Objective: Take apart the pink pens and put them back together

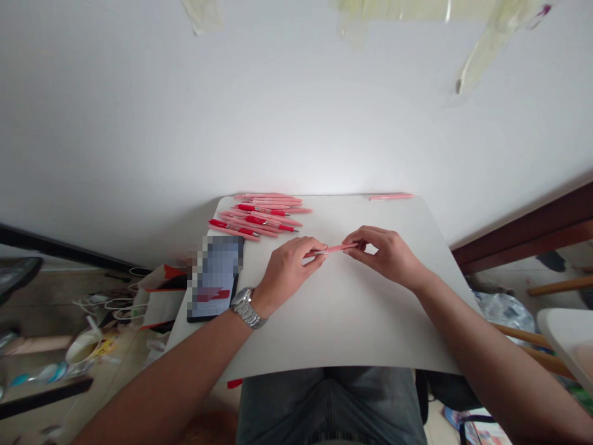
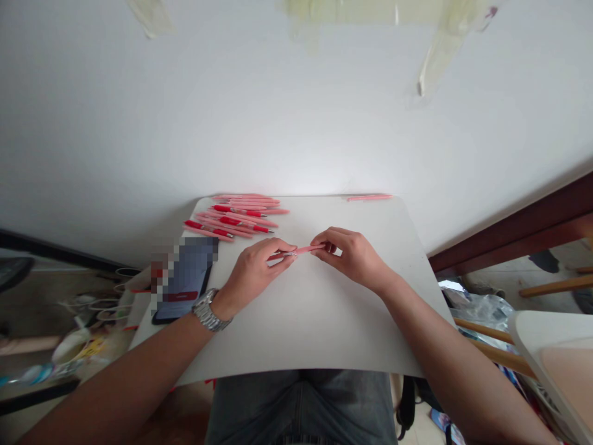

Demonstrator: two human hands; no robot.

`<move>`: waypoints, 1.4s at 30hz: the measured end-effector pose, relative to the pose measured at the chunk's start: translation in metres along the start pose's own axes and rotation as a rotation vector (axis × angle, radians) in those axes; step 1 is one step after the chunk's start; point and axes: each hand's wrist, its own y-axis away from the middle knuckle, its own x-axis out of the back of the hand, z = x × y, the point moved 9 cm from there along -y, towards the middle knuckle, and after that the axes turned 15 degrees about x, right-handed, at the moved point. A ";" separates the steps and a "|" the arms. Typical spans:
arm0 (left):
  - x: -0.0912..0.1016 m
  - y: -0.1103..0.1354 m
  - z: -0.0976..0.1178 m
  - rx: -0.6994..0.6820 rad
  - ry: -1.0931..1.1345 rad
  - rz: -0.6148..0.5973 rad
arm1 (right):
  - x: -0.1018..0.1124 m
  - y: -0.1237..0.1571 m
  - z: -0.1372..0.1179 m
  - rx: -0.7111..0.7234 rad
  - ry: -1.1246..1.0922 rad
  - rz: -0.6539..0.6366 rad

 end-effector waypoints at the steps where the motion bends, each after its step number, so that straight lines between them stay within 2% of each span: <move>1: 0.000 0.000 0.000 0.004 0.004 -0.001 | 0.000 0.000 0.000 -0.003 -0.004 0.002; 15: 0.000 -0.002 0.001 0.035 0.028 -0.045 | 0.007 -0.002 -0.003 0.066 0.030 0.043; 28: 0.003 -0.002 0.000 0.014 0.057 -0.021 | 0.005 0.001 0.000 0.001 0.062 0.036; 33: 0.006 0.000 0.003 -0.022 0.094 -0.008 | 0.006 0.003 0.004 -0.070 -0.020 0.074; 42: 0.007 0.000 0.004 -0.047 0.087 -0.005 | 0.000 0.003 0.010 -0.160 -0.131 0.035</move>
